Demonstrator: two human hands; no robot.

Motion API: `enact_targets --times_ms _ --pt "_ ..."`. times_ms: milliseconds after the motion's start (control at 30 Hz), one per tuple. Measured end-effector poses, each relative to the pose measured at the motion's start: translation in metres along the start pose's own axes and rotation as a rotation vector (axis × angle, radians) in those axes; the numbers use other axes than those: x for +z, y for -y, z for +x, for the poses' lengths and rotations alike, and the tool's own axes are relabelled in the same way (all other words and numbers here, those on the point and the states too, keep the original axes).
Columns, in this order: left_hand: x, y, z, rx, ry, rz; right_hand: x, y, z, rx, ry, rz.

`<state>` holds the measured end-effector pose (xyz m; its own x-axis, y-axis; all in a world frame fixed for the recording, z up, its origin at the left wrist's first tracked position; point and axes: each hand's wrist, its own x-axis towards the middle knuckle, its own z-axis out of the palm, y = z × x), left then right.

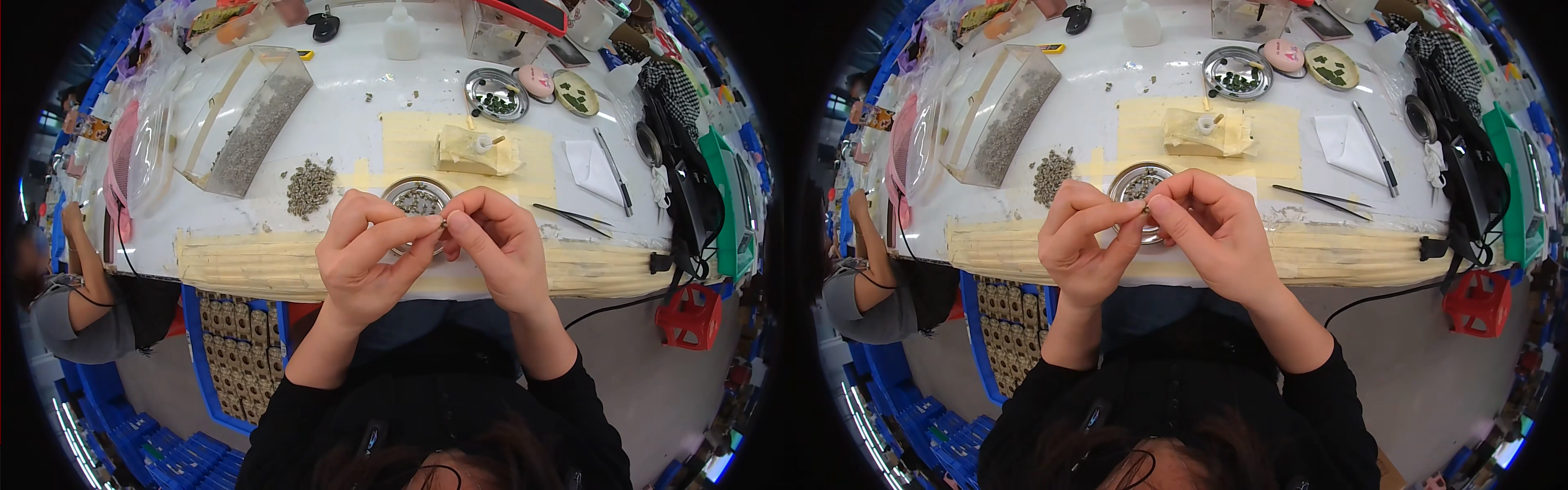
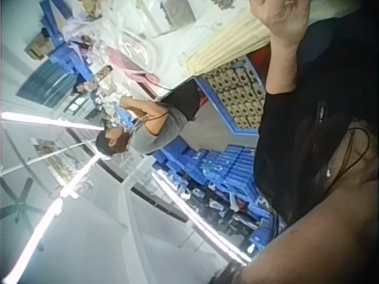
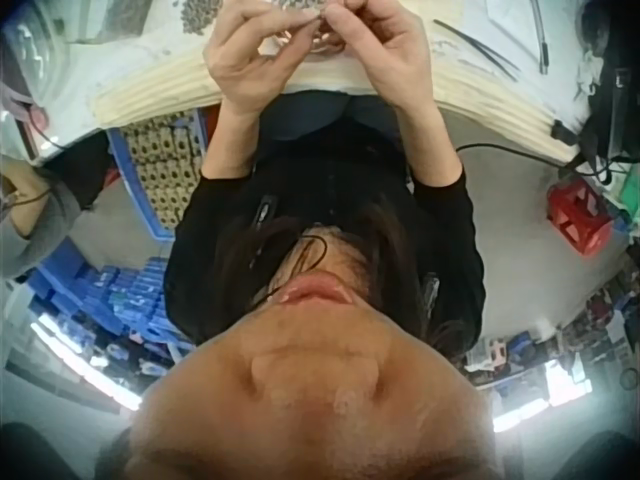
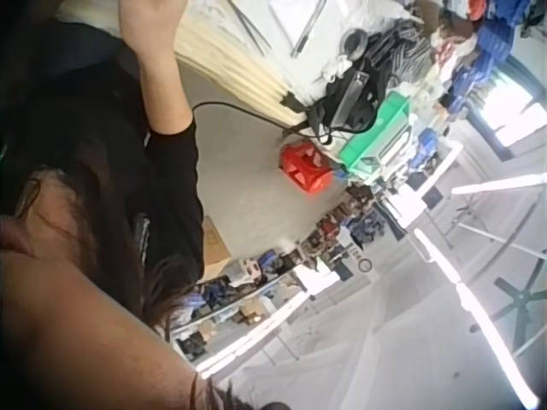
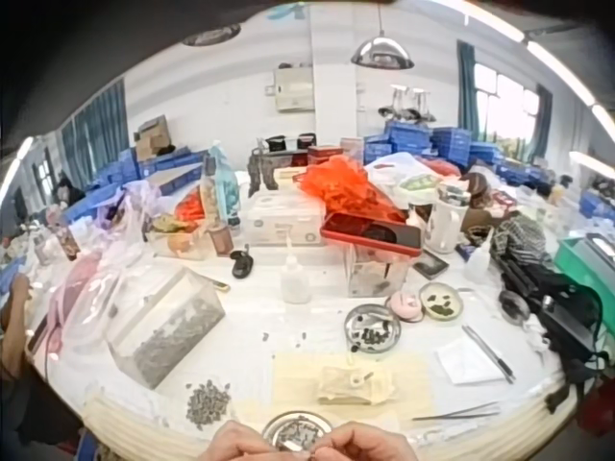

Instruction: Picking up tiny metal components and placing them into a small circular tray at a factory workbench.

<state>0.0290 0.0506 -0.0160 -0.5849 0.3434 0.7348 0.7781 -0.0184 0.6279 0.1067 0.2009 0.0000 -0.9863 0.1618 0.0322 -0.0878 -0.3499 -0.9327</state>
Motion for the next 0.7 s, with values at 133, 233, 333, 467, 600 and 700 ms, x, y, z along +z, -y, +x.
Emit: enact_targets --times_ms 133,233,333,467,600,700 --pt "-0.0009 0.0010 0.0022 0.025 -0.008 0.038 0.0020 0.0013 0.0004 0.010 -0.011 0.012" --pt "-0.0004 0.0022 0.0011 0.020 -0.021 0.044 0.0027 0.0005 -0.0001 -0.004 -0.008 -0.017" --pt "-0.0004 0.0013 0.0018 0.020 -0.009 0.039 -0.0007 -0.0015 0.0001 0.012 0.006 -0.001" --pt "-0.0012 0.0012 0.0025 -0.010 0.003 0.001 -0.0053 -0.0016 0.0023 0.100 0.040 0.095" --pt "-0.0020 0.0019 0.0009 -0.096 0.016 -0.046 -0.0045 -0.0031 0.0033 0.076 0.024 0.077" --pt "0.0016 -0.0021 0.0037 -0.118 0.023 -0.016 0.0009 -0.0061 0.0027 -0.098 -0.082 -0.160"
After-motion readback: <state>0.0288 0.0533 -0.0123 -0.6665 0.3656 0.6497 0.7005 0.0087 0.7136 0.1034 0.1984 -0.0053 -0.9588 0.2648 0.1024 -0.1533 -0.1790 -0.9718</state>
